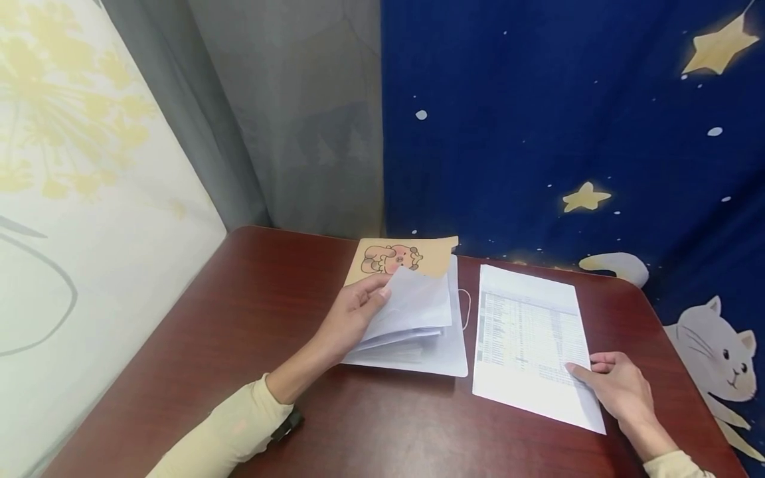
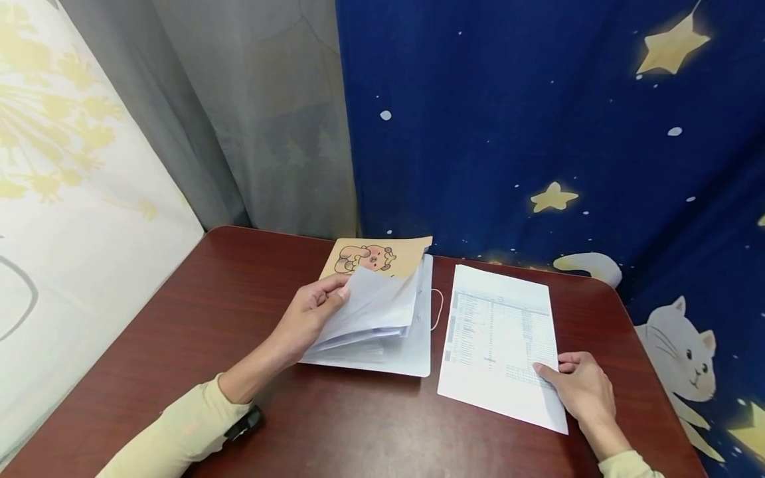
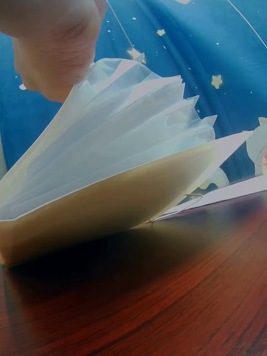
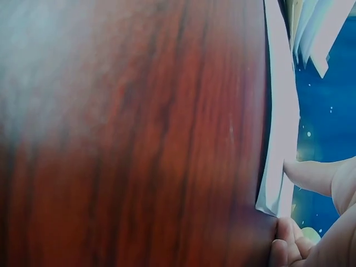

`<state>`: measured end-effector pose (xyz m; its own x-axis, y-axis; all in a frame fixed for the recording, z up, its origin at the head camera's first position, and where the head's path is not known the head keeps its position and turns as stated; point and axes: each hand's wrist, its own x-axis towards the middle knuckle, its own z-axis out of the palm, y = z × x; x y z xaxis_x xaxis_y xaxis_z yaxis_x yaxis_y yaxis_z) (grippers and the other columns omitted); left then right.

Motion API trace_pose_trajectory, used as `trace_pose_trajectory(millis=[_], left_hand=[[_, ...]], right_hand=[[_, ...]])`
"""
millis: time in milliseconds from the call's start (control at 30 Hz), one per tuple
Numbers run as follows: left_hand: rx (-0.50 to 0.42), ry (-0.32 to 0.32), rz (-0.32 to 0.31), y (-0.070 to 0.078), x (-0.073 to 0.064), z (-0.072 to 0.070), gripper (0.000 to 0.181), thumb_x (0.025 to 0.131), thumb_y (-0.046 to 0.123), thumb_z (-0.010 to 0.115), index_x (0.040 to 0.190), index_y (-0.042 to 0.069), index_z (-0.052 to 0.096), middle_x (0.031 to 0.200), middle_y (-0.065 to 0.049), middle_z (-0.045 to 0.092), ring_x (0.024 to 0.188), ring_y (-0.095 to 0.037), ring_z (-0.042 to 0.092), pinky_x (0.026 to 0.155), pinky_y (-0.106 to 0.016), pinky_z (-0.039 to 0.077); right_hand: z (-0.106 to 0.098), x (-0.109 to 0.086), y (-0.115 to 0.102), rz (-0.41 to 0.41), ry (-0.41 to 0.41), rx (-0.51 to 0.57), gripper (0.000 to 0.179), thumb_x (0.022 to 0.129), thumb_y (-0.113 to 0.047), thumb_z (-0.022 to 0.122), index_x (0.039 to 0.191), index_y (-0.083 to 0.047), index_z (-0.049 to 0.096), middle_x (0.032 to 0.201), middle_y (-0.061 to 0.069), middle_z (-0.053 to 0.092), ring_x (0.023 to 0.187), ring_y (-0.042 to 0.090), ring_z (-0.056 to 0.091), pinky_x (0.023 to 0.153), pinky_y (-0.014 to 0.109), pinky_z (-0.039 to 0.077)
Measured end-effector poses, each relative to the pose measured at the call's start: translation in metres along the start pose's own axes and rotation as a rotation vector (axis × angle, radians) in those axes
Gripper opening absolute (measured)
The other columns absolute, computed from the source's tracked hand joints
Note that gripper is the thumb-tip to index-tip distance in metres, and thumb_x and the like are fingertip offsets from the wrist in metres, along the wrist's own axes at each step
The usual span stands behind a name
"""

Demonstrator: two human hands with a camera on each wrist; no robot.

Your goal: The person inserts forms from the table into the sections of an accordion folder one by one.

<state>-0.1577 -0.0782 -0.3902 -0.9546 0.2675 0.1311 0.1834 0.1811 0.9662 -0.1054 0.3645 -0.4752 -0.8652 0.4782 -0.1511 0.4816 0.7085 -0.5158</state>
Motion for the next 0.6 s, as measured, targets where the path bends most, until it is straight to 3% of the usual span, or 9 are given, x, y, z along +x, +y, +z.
trace_pose_trajectory(millis=[233,600], left_hand=[[-0.035,-0.011,0.003,-0.0008,0.0004,0.0016,0.026,0.100,0.026,0.050,0.124,0.026,0.062,0.125,0.008,0.065,0.108,-0.011,0.062,0.091,-0.029,0.052],[-0.040,-0.011,-0.003,-0.0014,0.0019,0.0031,0.028,0.100,0.027,0.052,0.126,0.027,0.061,0.128,0.008,0.063,0.110,-0.012,0.062,0.093,-0.028,0.051]], right_hand=[[0.0013,0.0002,-0.0002,0.013,-0.021,0.008,0.074,0.076,-0.049,0.076,0.121,0.003,0.050,0.105,0.021,0.060,0.085,0.028,0.057,0.062,0.031,0.034],[-0.0003,0.0021,-0.0026,-0.025,-0.040,0.004,0.067,0.078,-0.046,0.075,0.118,0.003,0.049,0.108,0.024,0.059,0.089,0.031,0.056,0.064,0.031,0.035]])
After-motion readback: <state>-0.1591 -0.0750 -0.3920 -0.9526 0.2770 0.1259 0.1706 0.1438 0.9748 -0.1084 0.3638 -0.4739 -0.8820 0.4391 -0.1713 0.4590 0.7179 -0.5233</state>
